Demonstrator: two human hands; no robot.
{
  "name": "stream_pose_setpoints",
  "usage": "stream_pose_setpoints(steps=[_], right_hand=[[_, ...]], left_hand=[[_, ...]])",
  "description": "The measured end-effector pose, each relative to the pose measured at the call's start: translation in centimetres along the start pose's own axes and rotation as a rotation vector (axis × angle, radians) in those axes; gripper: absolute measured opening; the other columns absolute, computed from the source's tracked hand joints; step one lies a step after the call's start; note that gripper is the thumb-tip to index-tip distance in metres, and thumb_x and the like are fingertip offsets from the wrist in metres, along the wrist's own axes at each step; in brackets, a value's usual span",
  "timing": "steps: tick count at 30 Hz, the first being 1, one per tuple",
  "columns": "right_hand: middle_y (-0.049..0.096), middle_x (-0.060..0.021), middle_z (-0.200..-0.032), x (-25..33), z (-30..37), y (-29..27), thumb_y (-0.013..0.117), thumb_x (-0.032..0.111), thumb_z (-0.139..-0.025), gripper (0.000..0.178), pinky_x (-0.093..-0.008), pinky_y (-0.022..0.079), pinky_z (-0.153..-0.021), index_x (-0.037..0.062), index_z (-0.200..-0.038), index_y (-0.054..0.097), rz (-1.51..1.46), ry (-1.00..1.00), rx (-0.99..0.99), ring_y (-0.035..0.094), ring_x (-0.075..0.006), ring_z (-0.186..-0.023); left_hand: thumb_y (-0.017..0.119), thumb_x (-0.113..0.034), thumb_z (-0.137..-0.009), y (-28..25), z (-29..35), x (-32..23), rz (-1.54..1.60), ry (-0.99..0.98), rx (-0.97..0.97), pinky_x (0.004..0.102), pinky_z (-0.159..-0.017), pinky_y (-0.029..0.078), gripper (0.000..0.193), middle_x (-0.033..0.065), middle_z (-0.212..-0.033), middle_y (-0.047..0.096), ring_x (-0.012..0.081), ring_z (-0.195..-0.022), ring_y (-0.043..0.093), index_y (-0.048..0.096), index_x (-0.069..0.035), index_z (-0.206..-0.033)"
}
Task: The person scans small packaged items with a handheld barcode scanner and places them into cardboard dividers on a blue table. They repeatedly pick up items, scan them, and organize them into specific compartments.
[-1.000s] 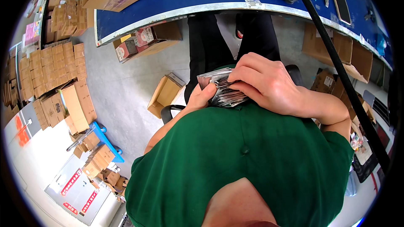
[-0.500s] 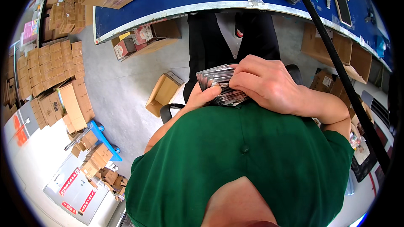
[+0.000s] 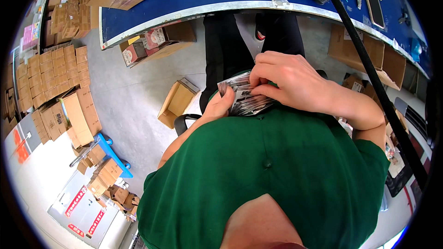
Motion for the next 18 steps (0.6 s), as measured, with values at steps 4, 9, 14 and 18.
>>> stream_pose_setpoints(steps=[4, 9, 14, 18], right_hand=[[0.058, -0.0055, -0.08, 0.1, -0.4, 0.1, 0.075, 0.007, -0.078, 0.013, -0.0379, 0.048, -0.063, 0.0053, -0.086, 0.065, 0.038, -0.033, 0.077, 0.059, -0.0257, -0.078], [0.059, -0.0061, -0.083, -0.2, 0.1, 0.0, 0.074, 0.006, -0.079, 0.012, -0.0371, 0.049, -0.064, 0.0057, -0.088, 0.066, -0.066, -0.042, 0.034, 0.06, -0.0263, -0.078], [0.059, -0.008, -0.081, 0.7, 0.1, -0.4, 0.072, 0.003, -0.08, 0.011, -0.037, 0.05, -0.064, 0.0038, -0.089, 0.066, -0.024, -0.08, -0.047, 0.06, -0.0278, -0.077], [0.059, -0.009, -0.081, 0.7, 0.3, -0.3, 0.071, 0.002, -0.08, 0.011, -0.0378, 0.049, -0.063, 0.0026, -0.089, 0.065, -0.052, -0.105, -0.016, 0.06, -0.029, -0.075]], left_hand=[[0.057, -0.045, -0.099, 0.4, -0.1, -0.2, -0.009, -0.016, 0.026, 0.0348, -0.104, 0.039, 0.061, 0.0054, -0.134, 0.055, 0.0148, -0.122, 0.051, 0.045, -0.003, -0.141], [0.064, -0.035, -0.096, 1.7, 0.2, -1.5, -0.052, 0.055, -0.124, 0.0322, -0.087, 0.046, 0.047, 0.0009, -0.108, 0.059, 0.0118, -0.098, 0.055, 0.051, -0.007, -0.131], [0.074, -0.042, -0.087, 0.3, 0.1, -0.8, -0.023, 0.024, -0.134, 0.0332, -0.098, 0.044, 0.067, 0.0044, -0.125, 0.06, 0.0137, -0.112, 0.056, 0.049, -0.003, -0.135], [0.076, -0.042, -0.086, -0.3, -0.2, -0.4, -0.019, 0.047, -0.049, 0.0336, -0.1, 0.044, 0.07, 0.0056, -0.129, 0.059, 0.0144, -0.116, 0.056, 0.048, -0.002, -0.137]])
Point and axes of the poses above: each hand's wrist, its own z-axis away from the middle knuckle, its own y-axis out of the palm, x = y × z, the point moved 5 cm from there along -z, towards the middle knuckle
